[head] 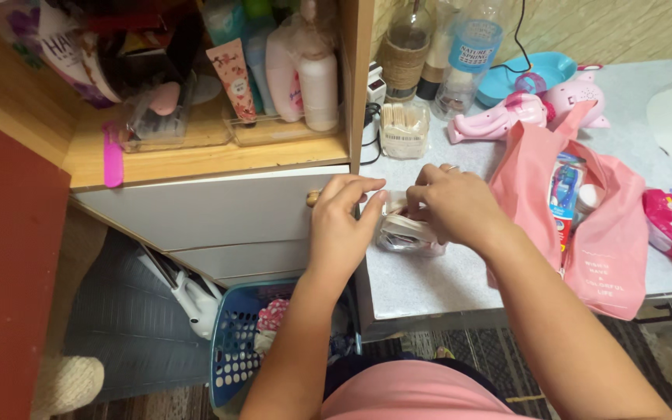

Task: The person packs various toiletries and personal care items from a bathroom cabinet into a pink tote bag. They handle items such as bottles, tubes, a hairdryer, and a toothbrush, placing them into the bag before zipping it closed.

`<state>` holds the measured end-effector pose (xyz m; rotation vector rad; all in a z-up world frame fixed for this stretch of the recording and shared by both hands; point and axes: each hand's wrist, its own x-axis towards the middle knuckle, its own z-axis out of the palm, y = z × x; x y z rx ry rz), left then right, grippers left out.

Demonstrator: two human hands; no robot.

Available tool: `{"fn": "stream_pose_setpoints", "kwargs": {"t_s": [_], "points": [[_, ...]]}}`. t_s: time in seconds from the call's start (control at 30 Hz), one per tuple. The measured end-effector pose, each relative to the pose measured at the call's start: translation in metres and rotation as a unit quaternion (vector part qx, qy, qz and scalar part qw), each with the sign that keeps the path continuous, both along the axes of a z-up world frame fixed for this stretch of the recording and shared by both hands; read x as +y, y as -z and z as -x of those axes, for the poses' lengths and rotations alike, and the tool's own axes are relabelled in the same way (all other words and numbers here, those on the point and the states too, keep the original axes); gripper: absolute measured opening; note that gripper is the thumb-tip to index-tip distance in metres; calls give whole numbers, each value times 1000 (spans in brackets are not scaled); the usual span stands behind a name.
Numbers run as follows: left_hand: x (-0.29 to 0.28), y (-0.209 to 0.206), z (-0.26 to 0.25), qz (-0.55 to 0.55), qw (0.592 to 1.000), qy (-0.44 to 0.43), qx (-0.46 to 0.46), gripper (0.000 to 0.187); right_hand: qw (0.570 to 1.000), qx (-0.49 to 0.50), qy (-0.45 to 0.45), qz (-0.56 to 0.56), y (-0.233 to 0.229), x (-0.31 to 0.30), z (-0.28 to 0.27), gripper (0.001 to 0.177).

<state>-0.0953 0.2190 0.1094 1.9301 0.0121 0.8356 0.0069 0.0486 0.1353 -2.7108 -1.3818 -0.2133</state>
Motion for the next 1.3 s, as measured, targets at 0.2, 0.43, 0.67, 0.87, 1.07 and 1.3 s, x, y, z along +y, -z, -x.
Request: {"fn": "stream_pose_setpoints", "kwargs": {"t_s": [0.2, 0.43, 0.67, 0.87, 1.07, 1.3], "points": [[12, -12, 6, -10, 999, -38, 7, 16, 993, 10, -72, -91, -64, -6, 13, 20], [40, -38, 21, 35, 997, -63, -15, 20, 956, 57, -183, -222, -116, 44, 27, 9], [109, -57, 16, 20, 979, -188, -80, 20, 918, -96, -221, -315, -141, 94, 21, 5], [140, -51, -4, -28, 975, -196, -100, 18, 908, -157, -227, -316, -144, 146, 0, 4], [157, -36, -24, -133, 955, -242, -105, 16, 932, -156, -191, -264, -126, 181, -25, 9], [171, -53, -47, -71, 971, -225, -50, 39, 958, -179, -133, -182, -128, 200, -34, 9]]}}
